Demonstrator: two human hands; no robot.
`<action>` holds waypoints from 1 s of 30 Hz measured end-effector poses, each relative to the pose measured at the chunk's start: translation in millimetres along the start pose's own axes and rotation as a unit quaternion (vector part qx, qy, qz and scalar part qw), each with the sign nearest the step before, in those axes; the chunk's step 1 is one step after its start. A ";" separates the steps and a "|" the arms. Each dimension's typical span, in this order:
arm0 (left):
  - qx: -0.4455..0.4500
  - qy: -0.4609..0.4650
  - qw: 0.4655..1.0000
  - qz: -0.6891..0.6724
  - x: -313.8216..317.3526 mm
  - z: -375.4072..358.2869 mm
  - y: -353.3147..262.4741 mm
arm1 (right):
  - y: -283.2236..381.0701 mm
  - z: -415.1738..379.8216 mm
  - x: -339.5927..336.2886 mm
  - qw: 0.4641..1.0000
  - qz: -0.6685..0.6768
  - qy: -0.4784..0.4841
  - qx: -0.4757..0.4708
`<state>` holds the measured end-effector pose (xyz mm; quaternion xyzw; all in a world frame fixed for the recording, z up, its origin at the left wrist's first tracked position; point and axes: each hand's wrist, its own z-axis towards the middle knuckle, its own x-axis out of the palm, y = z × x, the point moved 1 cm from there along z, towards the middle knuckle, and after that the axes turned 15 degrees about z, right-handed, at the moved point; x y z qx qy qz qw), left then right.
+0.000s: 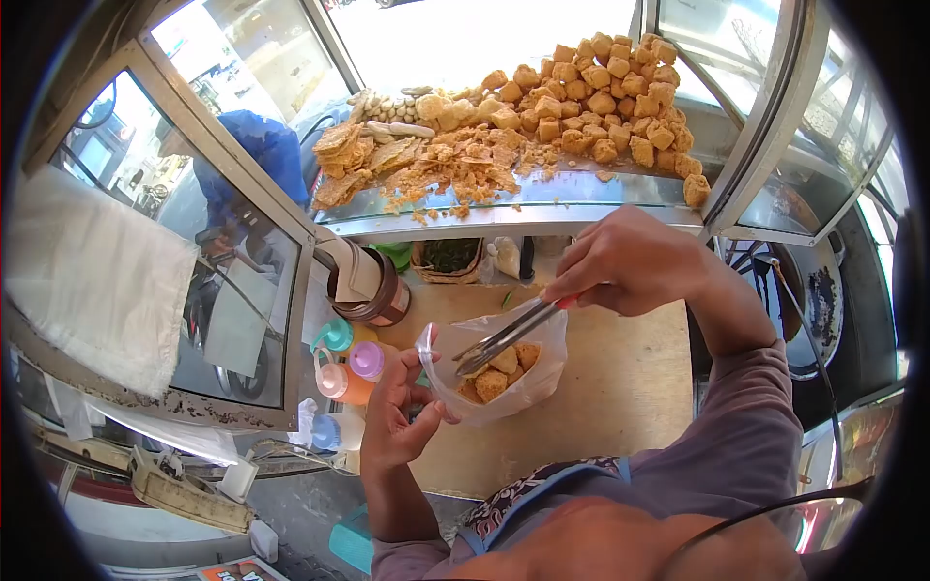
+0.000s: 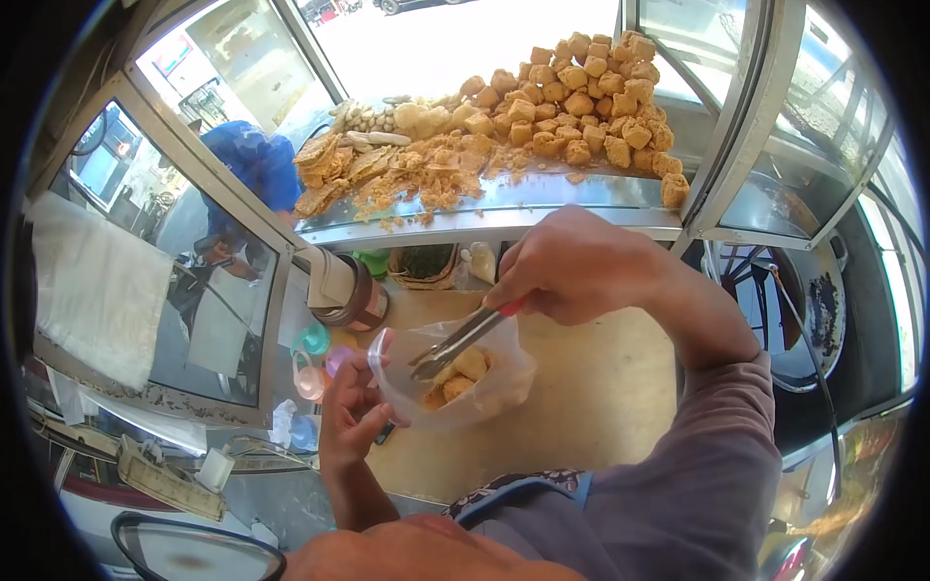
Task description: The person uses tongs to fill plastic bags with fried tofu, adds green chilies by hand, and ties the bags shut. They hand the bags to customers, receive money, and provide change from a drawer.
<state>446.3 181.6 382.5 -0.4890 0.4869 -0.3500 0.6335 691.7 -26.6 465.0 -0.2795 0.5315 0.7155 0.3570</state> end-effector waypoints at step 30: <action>-0.030 0.009 0.999 0.007 -13.7 1.4 4.0 | -250.2 172.9 -75.2 0.831 -0.341 -0.230 0.374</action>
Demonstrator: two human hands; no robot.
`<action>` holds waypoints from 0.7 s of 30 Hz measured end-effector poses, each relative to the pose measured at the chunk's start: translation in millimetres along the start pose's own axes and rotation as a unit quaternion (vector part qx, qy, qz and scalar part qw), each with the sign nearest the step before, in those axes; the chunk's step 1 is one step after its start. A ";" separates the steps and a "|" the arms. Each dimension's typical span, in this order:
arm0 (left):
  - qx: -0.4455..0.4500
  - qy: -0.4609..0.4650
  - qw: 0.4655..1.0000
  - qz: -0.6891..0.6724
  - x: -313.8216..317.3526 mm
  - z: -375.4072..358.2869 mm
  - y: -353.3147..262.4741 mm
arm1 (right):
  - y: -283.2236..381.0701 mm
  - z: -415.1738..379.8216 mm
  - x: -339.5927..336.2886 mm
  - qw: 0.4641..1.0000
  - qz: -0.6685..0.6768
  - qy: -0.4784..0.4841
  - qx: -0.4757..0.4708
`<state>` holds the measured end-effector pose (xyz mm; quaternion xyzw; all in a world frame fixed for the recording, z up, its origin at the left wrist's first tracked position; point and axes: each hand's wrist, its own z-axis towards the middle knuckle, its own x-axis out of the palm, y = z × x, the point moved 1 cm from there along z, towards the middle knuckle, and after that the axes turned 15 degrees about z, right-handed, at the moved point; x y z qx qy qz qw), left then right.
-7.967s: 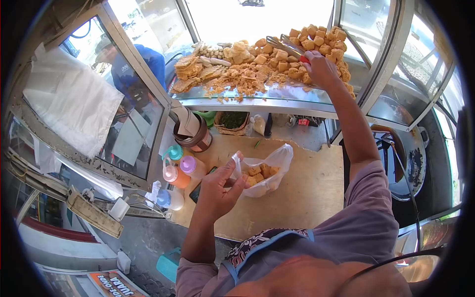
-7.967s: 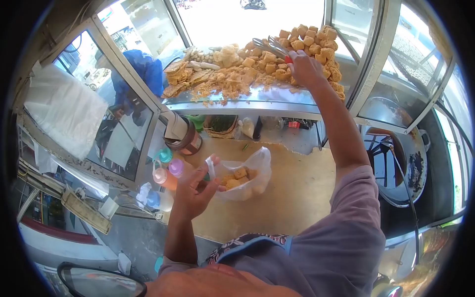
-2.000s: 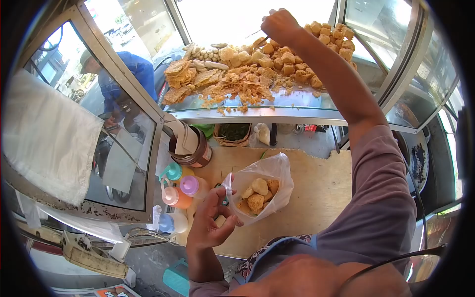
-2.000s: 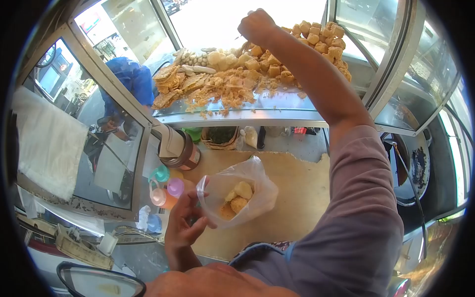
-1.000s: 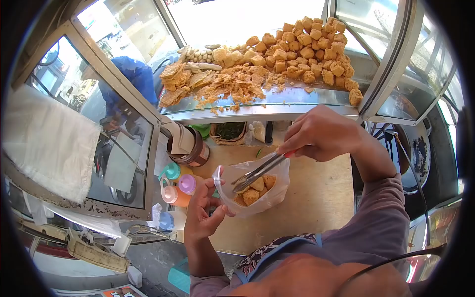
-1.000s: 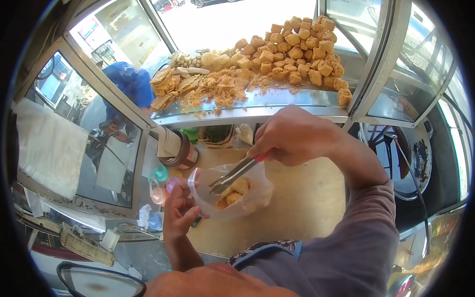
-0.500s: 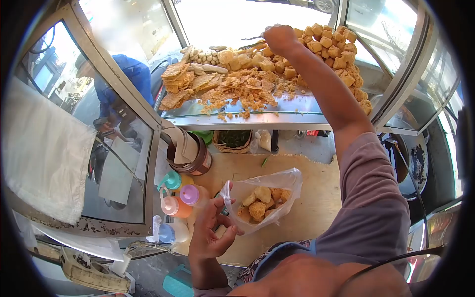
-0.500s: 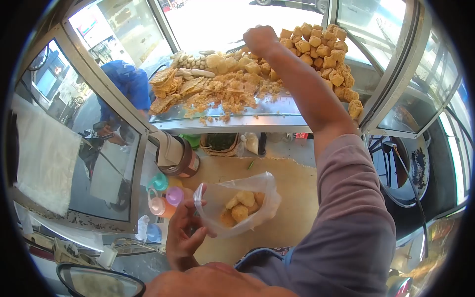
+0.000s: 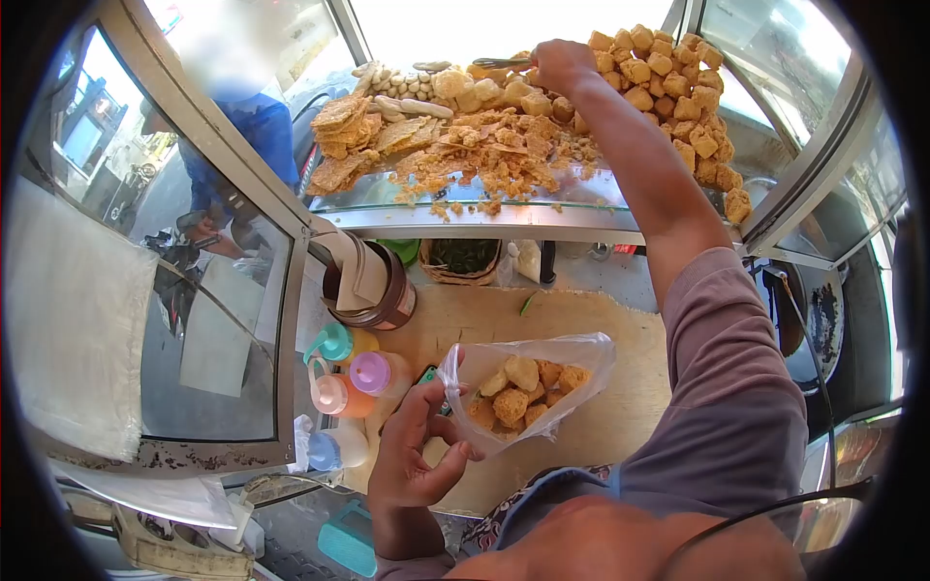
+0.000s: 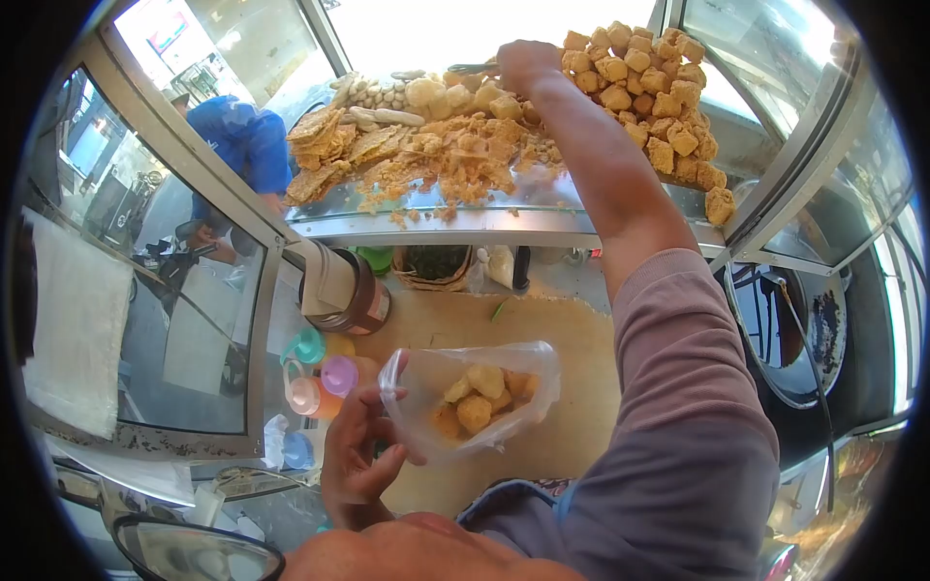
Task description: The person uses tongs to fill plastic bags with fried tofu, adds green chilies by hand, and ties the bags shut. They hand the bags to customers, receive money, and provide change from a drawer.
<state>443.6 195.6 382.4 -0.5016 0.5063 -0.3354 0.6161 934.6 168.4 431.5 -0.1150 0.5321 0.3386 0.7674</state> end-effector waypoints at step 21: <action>0.052 -0.038 0.997 0.033 19.3 -21.6 -1.6 | -15.1 -308.0 -157.1 0.807 0.426 0.272 -0.305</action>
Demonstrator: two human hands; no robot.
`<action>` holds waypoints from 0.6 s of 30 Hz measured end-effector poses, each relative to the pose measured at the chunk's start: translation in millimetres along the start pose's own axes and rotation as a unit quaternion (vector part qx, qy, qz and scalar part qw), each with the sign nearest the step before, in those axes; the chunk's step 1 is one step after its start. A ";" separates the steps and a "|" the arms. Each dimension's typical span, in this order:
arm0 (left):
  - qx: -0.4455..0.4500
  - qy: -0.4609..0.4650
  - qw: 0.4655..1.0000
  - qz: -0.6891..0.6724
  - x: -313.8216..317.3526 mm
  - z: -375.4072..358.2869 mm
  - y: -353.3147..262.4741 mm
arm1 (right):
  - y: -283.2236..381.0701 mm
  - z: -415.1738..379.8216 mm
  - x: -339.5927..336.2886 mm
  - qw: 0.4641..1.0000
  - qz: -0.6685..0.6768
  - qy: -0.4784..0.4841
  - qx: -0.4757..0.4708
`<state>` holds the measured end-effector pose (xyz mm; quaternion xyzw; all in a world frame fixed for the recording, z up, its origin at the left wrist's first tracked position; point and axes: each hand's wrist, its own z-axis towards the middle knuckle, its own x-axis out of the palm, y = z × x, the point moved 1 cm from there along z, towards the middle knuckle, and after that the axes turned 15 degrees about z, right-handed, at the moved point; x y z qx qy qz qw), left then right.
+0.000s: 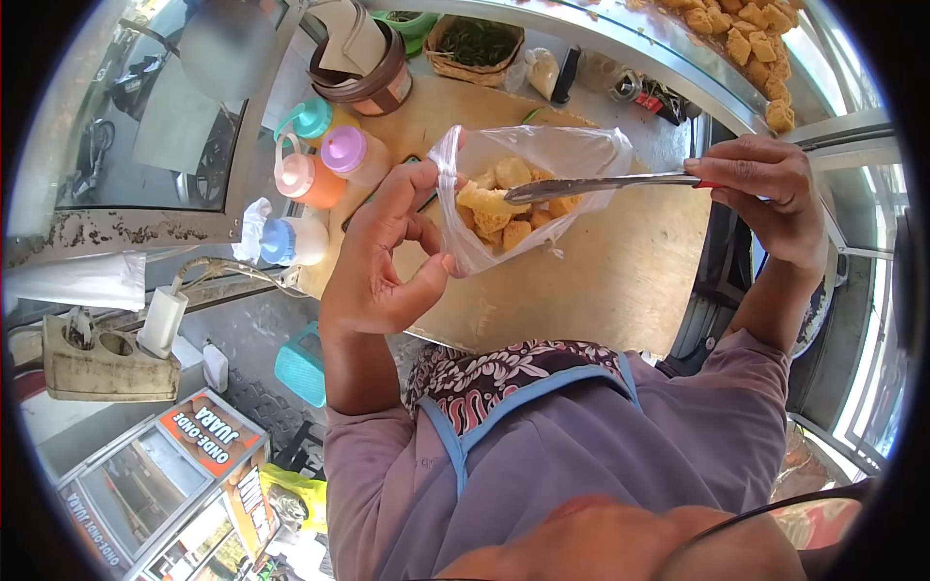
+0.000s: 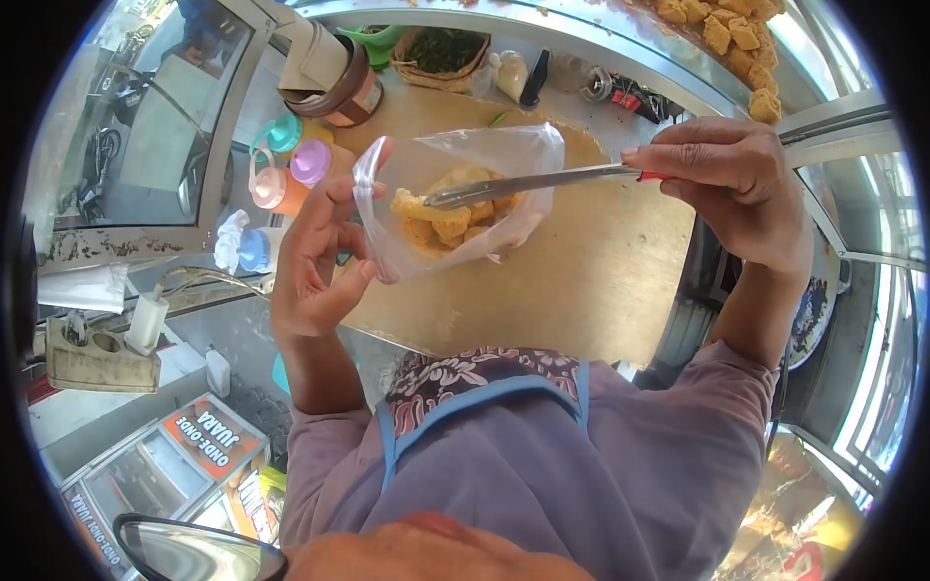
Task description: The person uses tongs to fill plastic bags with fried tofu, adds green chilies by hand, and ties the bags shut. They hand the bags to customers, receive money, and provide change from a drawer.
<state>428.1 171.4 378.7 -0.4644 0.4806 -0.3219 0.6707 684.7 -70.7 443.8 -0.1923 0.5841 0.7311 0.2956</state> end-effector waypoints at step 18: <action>0.126 0.023 0.978 0.166 26.0 -49.8 -9.6 | 85.6 -39.7 24.4 0.923 -0.377 0.050 0.058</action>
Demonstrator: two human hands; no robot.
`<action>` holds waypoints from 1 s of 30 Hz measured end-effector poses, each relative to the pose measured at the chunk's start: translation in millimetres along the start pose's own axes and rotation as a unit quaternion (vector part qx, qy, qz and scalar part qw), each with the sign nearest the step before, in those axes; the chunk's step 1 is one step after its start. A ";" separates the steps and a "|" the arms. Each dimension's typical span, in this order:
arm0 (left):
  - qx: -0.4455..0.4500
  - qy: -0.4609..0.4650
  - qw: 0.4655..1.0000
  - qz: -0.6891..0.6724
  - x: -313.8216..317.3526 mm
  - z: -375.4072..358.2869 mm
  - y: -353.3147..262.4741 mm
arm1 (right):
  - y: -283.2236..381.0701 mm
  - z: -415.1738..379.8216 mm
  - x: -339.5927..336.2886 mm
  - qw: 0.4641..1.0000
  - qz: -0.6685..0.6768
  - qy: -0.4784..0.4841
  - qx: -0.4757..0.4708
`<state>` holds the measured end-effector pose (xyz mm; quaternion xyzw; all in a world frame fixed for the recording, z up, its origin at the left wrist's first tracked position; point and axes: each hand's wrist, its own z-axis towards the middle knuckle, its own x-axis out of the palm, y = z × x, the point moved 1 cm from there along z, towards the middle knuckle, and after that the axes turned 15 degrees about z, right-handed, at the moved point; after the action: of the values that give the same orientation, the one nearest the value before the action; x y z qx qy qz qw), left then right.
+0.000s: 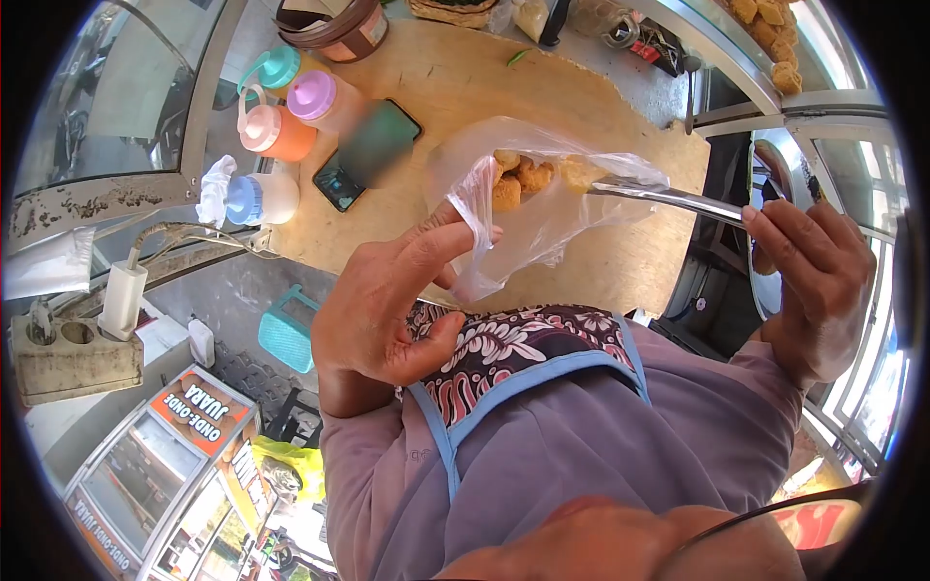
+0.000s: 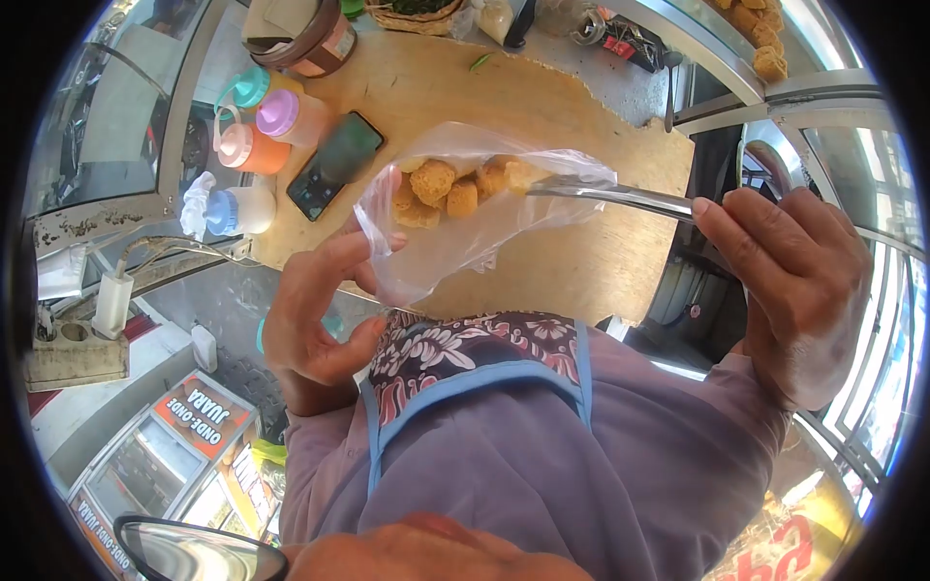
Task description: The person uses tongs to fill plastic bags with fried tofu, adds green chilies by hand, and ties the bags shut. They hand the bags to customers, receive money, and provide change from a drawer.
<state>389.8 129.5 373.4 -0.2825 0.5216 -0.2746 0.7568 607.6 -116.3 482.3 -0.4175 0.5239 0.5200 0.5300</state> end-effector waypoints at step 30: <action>-0.185 -0.090 0.975 -0.083 4.9 -4.2 -20.7 | 38.0 56.9 -3.7 0.996 -0.053 0.037 -0.063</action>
<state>384.9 111.1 383.8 -0.4833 0.4677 -0.2088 0.7100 577.2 -56.3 495.7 -0.4962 0.4868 0.5074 0.5092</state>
